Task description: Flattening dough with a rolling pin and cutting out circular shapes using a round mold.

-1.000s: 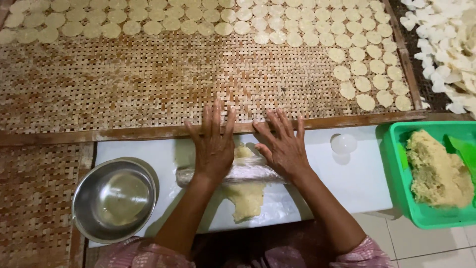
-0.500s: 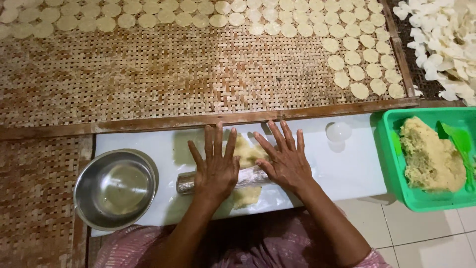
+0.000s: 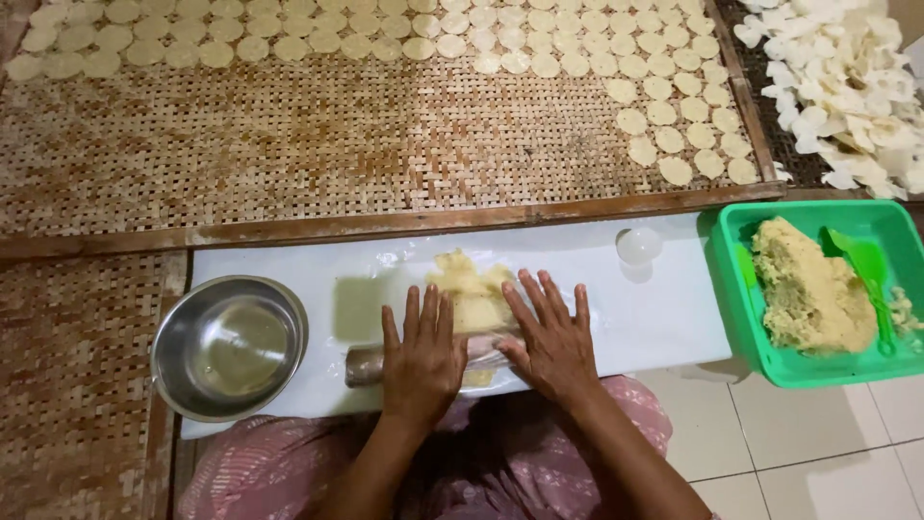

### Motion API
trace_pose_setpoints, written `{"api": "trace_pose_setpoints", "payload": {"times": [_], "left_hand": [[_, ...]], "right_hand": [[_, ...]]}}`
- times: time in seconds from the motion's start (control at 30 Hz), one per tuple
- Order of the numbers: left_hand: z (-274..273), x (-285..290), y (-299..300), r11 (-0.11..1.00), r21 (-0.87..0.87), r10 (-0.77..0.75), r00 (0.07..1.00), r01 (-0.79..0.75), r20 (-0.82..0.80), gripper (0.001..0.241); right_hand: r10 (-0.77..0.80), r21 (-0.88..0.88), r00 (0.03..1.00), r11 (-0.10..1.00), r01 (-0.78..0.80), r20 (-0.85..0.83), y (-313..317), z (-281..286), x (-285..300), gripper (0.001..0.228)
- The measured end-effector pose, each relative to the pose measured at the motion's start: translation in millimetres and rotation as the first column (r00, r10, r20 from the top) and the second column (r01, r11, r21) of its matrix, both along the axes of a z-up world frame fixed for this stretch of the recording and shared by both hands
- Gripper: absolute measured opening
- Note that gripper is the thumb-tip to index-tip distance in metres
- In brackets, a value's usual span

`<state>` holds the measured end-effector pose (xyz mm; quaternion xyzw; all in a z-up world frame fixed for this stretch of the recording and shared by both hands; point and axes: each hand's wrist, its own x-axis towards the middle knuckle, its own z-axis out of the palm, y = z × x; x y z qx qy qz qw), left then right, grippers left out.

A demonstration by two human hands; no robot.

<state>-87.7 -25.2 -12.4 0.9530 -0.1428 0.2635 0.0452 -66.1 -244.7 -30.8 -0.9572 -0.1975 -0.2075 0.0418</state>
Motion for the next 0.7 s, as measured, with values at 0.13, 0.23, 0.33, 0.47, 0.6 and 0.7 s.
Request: {"api": "trace_pose_setpoints", "payload": {"times": [0.13, 0.23, 0.33, 0.47, 0.6, 0.7], "left_hand": [[0.0, -24.6, -2.1, 0.999, -0.041, -0.020, 0.999, 0.018, -0.043, 0.070], [-4.6, -22.7, -2.0, 1.000, -0.019, -0.025, 0.999, 0.025, -0.023, 0.073], [-1.7, -6.3, 1.0, 0.999, -0.032, -0.016, 0.995, 0.013, -0.096, 0.073], [6.7, 36.4, 3.4, 0.999, -0.042, 0.007, 0.997, -0.011, -0.079, 0.068], [-3.4, 90.5, 5.3, 0.993, 0.064, 0.103, 0.995, -0.102, -0.011, 0.069], [0.5, 120.4, 7.7, 0.998, -0.021, 0.068, 0.997, -0.067, 0.035, 0.064]], "right_hand": [[0.005, 0.036, 0.991, 0.999, 0.000, -0.131, 1.5, 9.8, -30.0, 0.080], [0.004, 0.028, 0.988, 1.000, 0.000, -0.155, 3.0, 12.0, -31.9, 0.081], [0.000, 0.098, 0.998, 0.995, 0.007, -0.070, 9.6, 15.2, -15.6, 0.077], [-0.049, 0.001, 0.996, 0.999, 0.049, -0.078, 10.9, 9.6, 32.8, 0.063], [-0.067, 0.039, 0.985, 0.997, 0.074, -0.157, 18.0, 26.0, 76.5, 0.055], [-0.072, 0.042, 0.989, 0.996, 0.078, -0.128, 25.1, 34.0, 105.6, 0.055]]}}
